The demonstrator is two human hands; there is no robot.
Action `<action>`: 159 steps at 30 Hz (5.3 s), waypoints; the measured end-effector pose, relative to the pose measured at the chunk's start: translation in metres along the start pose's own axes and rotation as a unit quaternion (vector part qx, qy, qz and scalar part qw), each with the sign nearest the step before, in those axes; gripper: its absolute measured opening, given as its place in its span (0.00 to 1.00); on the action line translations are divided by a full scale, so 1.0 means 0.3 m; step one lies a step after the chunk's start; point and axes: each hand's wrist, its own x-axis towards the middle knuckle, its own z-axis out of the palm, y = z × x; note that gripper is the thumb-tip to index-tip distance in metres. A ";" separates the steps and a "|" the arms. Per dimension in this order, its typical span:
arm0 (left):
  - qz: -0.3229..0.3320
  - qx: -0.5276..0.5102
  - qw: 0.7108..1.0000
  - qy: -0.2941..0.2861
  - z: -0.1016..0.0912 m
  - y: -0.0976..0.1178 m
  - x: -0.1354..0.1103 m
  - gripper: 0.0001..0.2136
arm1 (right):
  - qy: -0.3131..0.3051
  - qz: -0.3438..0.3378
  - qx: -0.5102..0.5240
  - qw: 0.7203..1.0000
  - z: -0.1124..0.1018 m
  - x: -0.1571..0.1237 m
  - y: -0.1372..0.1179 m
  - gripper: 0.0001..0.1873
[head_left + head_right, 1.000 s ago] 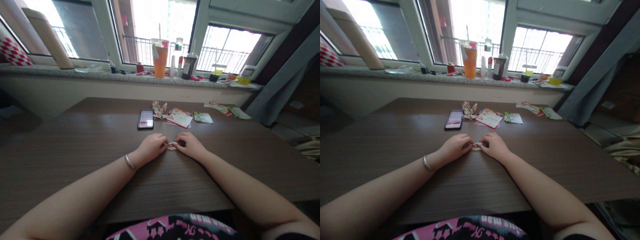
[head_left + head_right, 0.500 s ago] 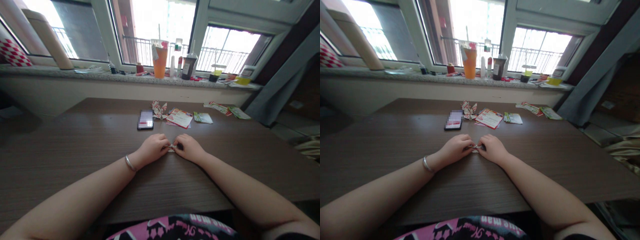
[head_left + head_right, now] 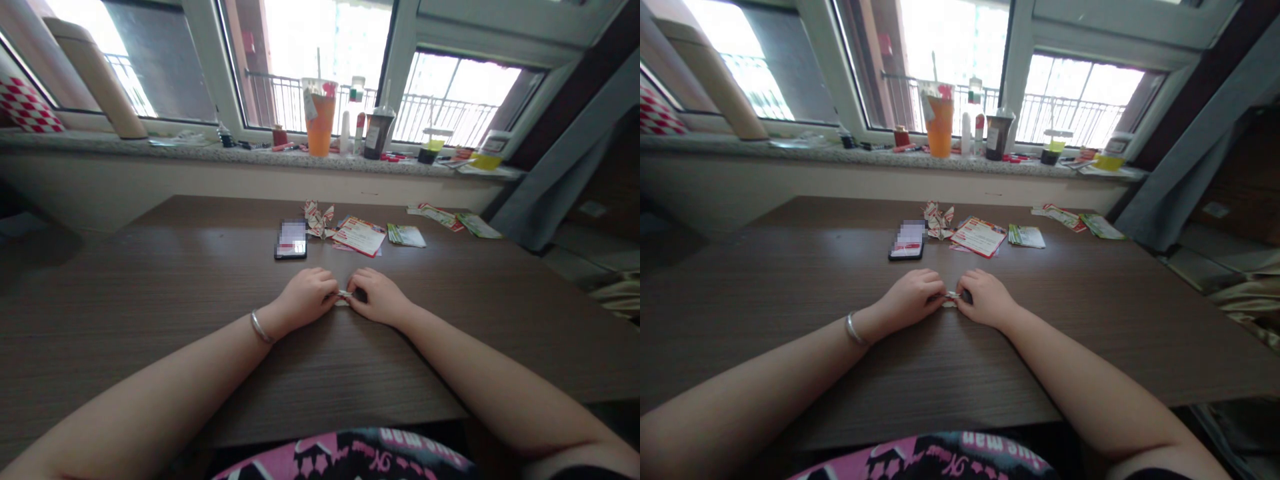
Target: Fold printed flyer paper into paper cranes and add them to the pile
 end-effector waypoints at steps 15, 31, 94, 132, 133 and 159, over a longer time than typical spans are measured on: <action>0.007 0.006 1.000 -0.005 0.005 0.006 -0.002 0.08 | -0.005 0.000 0.018 1.000 -0.004 0.006 -0.009 0.04; 0.004 -0.108 0.994 -0.018 0.003 0.005 -0.006 0.07 | 0.013 0.043 0.026 0.999 0.011 0.007 0.015 0.03; -0.019 -0.125 0.991 0.033 0.008 -0.010 -0.001 0.06 | 0.004 0.118 0.078 0.990 0.018 0.012 -0.019 0.08; 0.061 0.001 0.997 -0.037 -0.043 0.029 -0.013 0.06 | -0.050 -0.033 -0.011 0.998 -0.032 -0.005 -0.006 0.04; 0.062 -0.003 0.997 -0.033 -0.042 0.028 -0.014 0.05 | -0.051 -0.035 -0.018 0.998 -0.033 -0.004 -0.009 0.04; 0.026 0.027 0.999 0.019 -0.021 0.016 -0.011 0.10 | 0.008 -0.006 -0.034 0.999 -0.018 -0.015 -0.036 0.04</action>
